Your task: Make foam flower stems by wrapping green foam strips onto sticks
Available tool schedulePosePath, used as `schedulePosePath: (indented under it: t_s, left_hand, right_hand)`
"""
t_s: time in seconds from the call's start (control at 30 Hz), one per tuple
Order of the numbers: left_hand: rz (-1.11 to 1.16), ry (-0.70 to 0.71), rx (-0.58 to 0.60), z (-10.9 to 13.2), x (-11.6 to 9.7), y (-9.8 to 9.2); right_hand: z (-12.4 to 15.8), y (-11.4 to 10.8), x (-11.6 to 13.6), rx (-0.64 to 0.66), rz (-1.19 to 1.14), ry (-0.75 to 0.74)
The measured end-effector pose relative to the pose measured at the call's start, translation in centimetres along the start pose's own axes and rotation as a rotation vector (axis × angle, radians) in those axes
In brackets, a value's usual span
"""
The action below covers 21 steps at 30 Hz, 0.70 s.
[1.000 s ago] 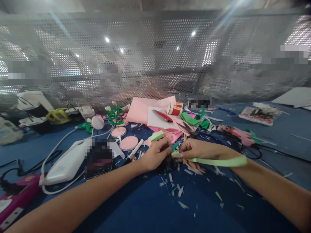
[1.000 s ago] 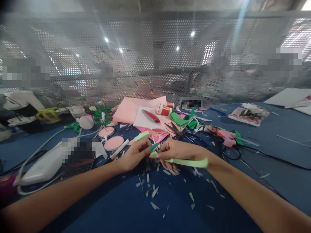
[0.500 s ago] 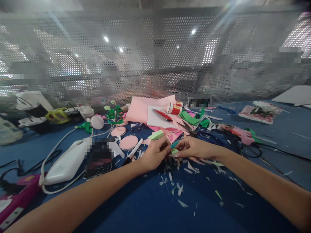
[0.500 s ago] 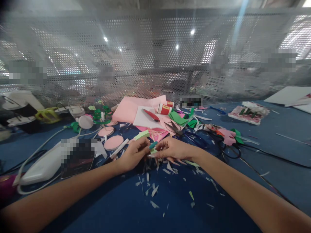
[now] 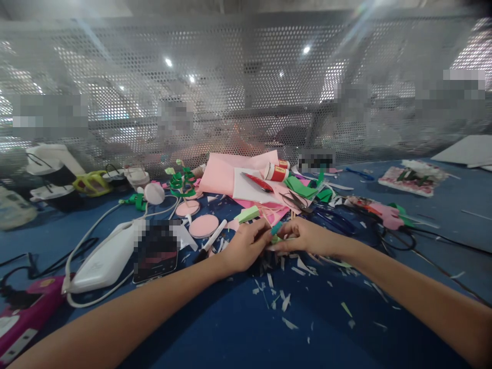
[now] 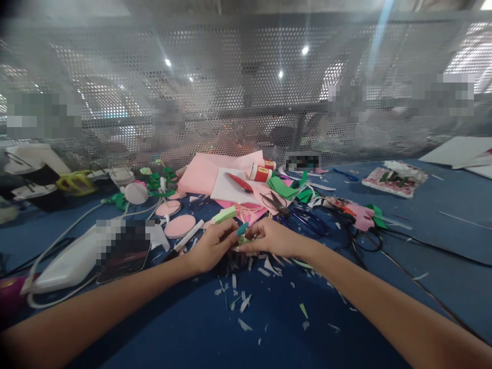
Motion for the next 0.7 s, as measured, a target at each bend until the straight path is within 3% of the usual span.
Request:
schedulePosePath:
  t_s: [0.23,0.47,0.7]
  left_hand:
    - [-0.069,0.071,0.102,-0.1,-0.5,0.4]
    - [0.011,0.010,-0.032,-0.2,0.3,-0.2]
    - [0.187,-0.064,-0.040,-0.3,1.1,-0.1]
  right_hand:
    - [0.3,0.0,0.0,0.021,0.159,0.015]
    - [0.2,0.0,0.7,-0.003,0.107,-0.017]
    - [0.4,-0.7,-0.2,-0.049,0.108,0.099]
Point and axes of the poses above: each hand's wrist, its own z-axis away from the middle knuckle, its own y-axis out of the palm, x = y × z, the point moved 5 cm from there along -z, towards the middle knuckle, and after that the axes turned 7 degrees about z, right-handed, at the moved point
